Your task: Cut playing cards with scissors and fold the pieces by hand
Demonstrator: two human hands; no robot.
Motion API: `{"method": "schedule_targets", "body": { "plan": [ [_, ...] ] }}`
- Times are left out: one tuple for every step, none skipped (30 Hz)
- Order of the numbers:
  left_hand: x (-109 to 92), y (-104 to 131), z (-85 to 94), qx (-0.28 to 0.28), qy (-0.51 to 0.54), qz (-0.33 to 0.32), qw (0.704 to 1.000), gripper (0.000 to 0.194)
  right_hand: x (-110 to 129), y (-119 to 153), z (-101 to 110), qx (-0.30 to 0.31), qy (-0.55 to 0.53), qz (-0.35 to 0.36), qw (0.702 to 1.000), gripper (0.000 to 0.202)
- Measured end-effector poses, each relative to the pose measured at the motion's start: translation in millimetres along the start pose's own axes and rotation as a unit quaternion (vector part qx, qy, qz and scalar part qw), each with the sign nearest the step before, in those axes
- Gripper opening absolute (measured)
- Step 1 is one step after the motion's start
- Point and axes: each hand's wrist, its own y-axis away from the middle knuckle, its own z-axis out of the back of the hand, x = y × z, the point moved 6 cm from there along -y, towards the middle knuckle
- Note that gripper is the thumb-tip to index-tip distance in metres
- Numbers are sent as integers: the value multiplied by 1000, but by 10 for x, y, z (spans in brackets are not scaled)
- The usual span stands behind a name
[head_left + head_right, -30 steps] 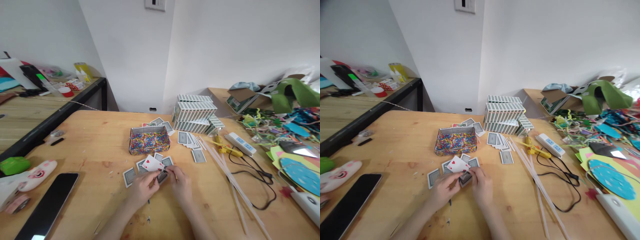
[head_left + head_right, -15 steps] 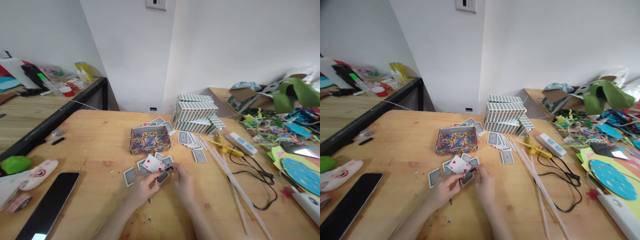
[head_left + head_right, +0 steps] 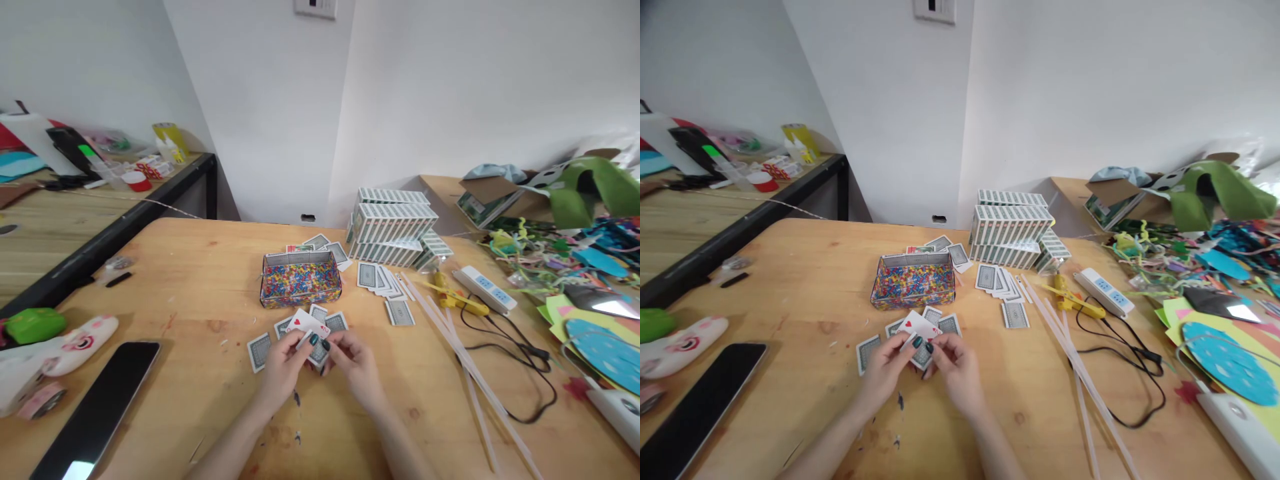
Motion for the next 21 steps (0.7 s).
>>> {"method": "schedule_targets", "body": {
  "plan": [
    [26, -2, -11, -6, 32, 23, 999, 25, -5, 2, -19, 11, -15, -9, 1000, 29],
    [49, -2, -11, -19, 52, 40, 998, 27, -12, 3, -31, 20, -26, -19, 999, 30],
    [69, 2, -4, -35, 61, 52, 996, 28, -21, 6, -44, 30, -34, -29, 999, 31],
    [86, 7, 5, -51, 62, 59, 995, 30, -31, 10, -57, 40, -40, -40, 998, 32],
    [101, 12, 13, -62, 61, 64, 994, 31, -42, 14, -72, 50, -45, -50, 996, 32],
    [116, 18, 17, -67, 59, 68, 994, 31, -53, 19, -86, 57, -49, -58, 995, 33],
    [132, 22, 16, -66, 59, 74, 993, 32, -64, 24, -98, 60, -51, -65, 995, 34],
    [147, 25, 15, -65, 61, 81, 993, 33, -74, 26, -108, 59, -50, -70, 995, 35],
    [161, 27, 18, -65, 64, 87, 992, 34, -83, 27, -114, 56, -49, -73, 995, 35],
    [171, 27, 26, -68, 70, 93, 991, 36, -90, 25, -118, 51, -48, -74, 995, 36],
    [177, 25, 38, -73, 77, 97, 990, 37, -95, 21, -121, 46, -48, -74, 995, 36],
    [179, 20, 47, -74, 87, 98, 989, 39, -98, 16, -122, 42, -48, -73, 995, 37],
    [176, 13, 53, -71, 98, 96, 988, 40, -101, 9, -117, 37, -49, -72, 995, 37],
    [169, 4, 54, -63, 110, 91, 988, 41, -102, 1, -106, 29, -52, -71, 996, 37],
    [159, -3, 50, -51, 121, 84, 988, 42, -105, -6, -91, 21, -54, -70, 996, 37],
    [149, -8, 42, -35, 130, 77, 988, 41, -109, -12, -73, 12, -55, -69, 996, 37],
    [141, -9, 30, -16, 133, 73, 988, 40, -114, -16, -54, 4, -55, -69, 996, 37],
    [135, -6, 17, 2, 130, 71, 989, 37, -119, -18, -36, -2, -52, -68, 996, 37],
    [130, 0, 8, 17, 121, 69, 990, 34, -124, -18, -21, -6, -45, -68, 997, 37],
    [123, 8, 1, 27, 109, 65, 992, 30, -126, -17, -6, -11, -37, -66, 997, 37],
    [111, 16, 1, 32, 95, 57, 993, 26, -124, -16, 7, -15, -31, -62, 997, 37]
  ]
}}
